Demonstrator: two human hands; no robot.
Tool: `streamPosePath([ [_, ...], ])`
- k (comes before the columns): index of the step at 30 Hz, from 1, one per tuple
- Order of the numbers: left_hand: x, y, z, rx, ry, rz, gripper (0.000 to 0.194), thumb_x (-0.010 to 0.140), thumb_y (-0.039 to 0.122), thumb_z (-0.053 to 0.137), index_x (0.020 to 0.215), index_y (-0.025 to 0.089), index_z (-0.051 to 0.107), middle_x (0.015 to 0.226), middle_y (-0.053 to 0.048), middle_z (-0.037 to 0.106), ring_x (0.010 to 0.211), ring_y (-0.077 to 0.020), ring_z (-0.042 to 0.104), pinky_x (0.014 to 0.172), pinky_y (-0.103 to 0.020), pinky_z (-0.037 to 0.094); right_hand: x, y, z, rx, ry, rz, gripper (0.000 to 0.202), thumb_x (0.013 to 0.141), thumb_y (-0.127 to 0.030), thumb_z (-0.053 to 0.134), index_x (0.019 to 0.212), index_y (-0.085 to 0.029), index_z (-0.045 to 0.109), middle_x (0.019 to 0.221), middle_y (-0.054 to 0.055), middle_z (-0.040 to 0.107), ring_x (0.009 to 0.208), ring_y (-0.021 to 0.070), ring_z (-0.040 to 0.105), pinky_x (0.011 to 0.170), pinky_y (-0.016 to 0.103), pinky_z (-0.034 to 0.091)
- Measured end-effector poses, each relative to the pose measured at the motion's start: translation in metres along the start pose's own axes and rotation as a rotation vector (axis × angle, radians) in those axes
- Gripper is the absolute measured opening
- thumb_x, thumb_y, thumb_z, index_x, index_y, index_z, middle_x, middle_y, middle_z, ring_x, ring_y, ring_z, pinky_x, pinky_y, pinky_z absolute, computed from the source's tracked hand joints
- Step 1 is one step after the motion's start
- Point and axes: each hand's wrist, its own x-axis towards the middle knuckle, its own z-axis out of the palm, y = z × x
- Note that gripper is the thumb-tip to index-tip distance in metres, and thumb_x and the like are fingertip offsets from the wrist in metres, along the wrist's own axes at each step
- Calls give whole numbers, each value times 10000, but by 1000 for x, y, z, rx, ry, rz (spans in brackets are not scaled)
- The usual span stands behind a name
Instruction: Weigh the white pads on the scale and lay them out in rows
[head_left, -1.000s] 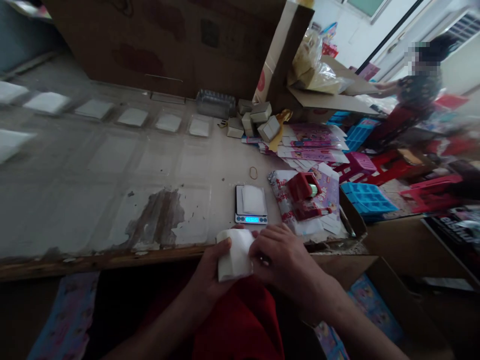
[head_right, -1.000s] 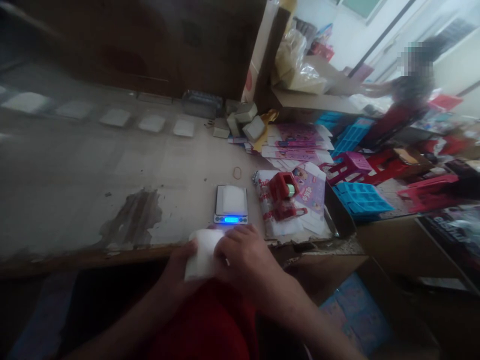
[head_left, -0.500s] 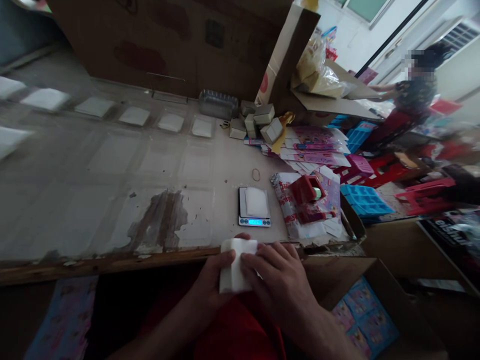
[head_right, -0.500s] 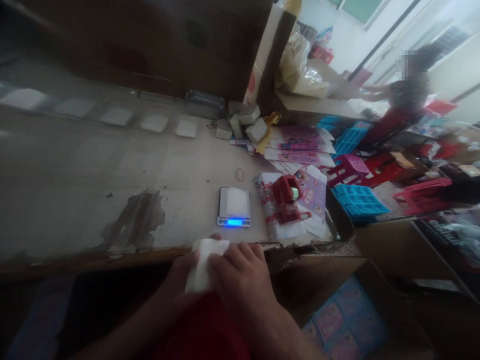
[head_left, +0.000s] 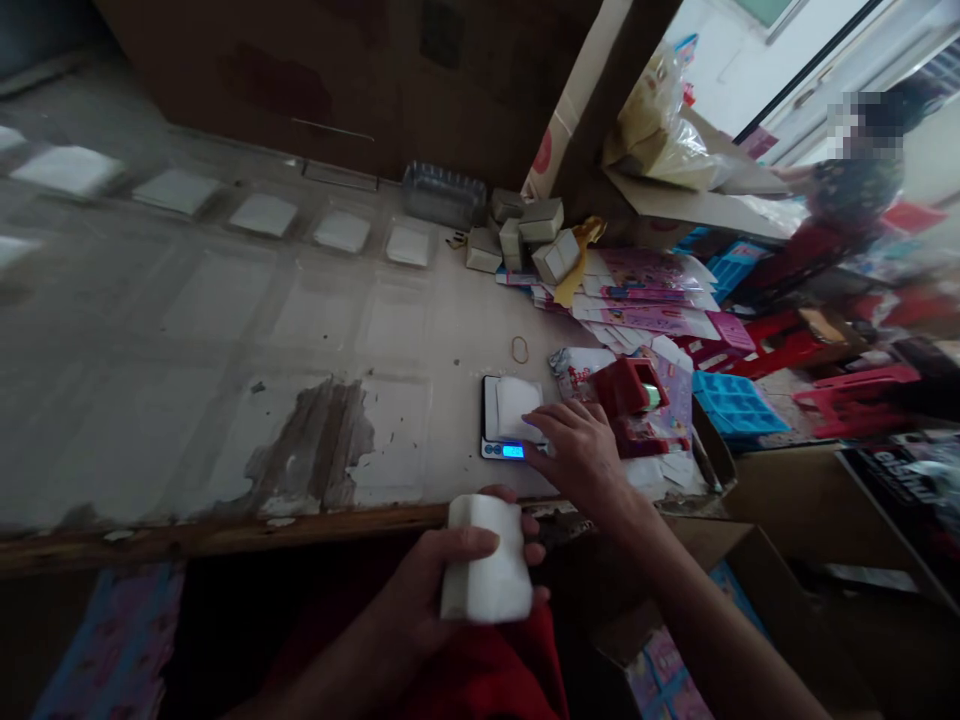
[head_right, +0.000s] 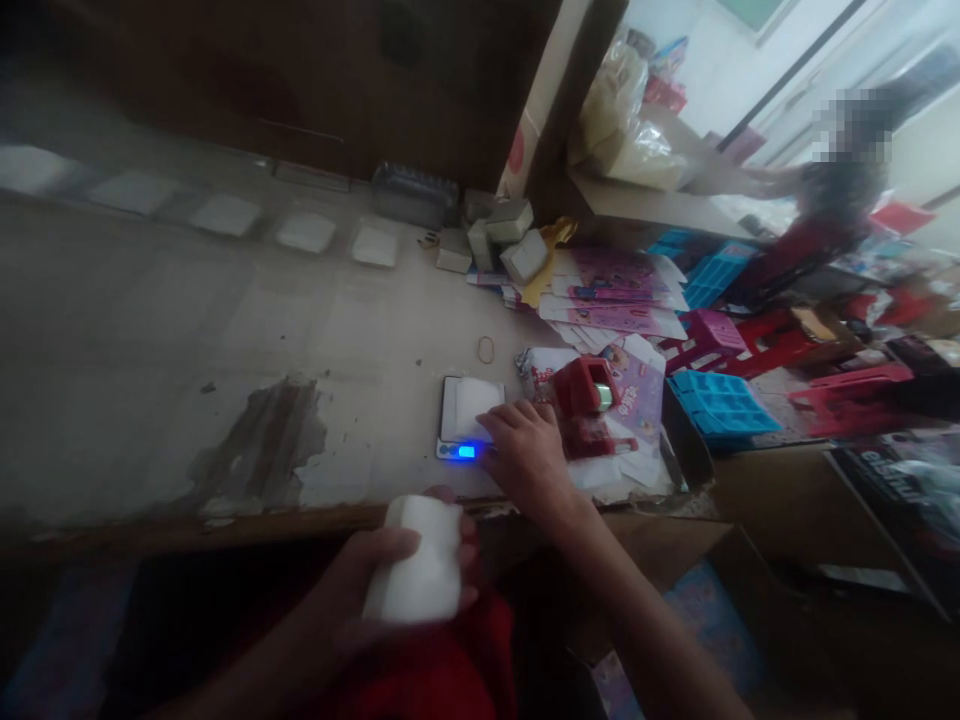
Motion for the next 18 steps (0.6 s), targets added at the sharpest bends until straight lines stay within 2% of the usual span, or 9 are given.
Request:
streamPosePath([
  [5,-4,7,1,-19,-48,32,588,760,128,608,1322,243,480,1155,-129,611,1027,-265,615,954,-535,464,12,0,5,-15,-108,-31,153,853,-354,689,954,-243,719,997,18,744,919,221,634,881,391,320],
  [11,-6,12,2,-30,-71,46,537,772,129,580,1290,248,504,1158,-121,598,1029,-257,601,954,-534,463,20,1,5,25,-170,-19,132,859,-342,673,931,-253,739,938,16,743,861,190,648,874,378,292],
  [15,-8,14,4,-22,-106,45,456,747,133,604,1192,224,566,1151,-117,592,1019,-250,592,943,-521,475,26,-3,1,-30,-251,-45,121,832,-296,693,931,-242,736,900,33,728,817,186,637,850,368,298],
  [18,-12,15,6,-12,-89,55,433,751,123,599,1172,225,577,1155,-110,594,1037,-249,591,965,-537,460,28,-8,2,-111,-292,-58,91,820,-216,672,899,-221,718,881,43,715,778,190,626,855,382,301],
])
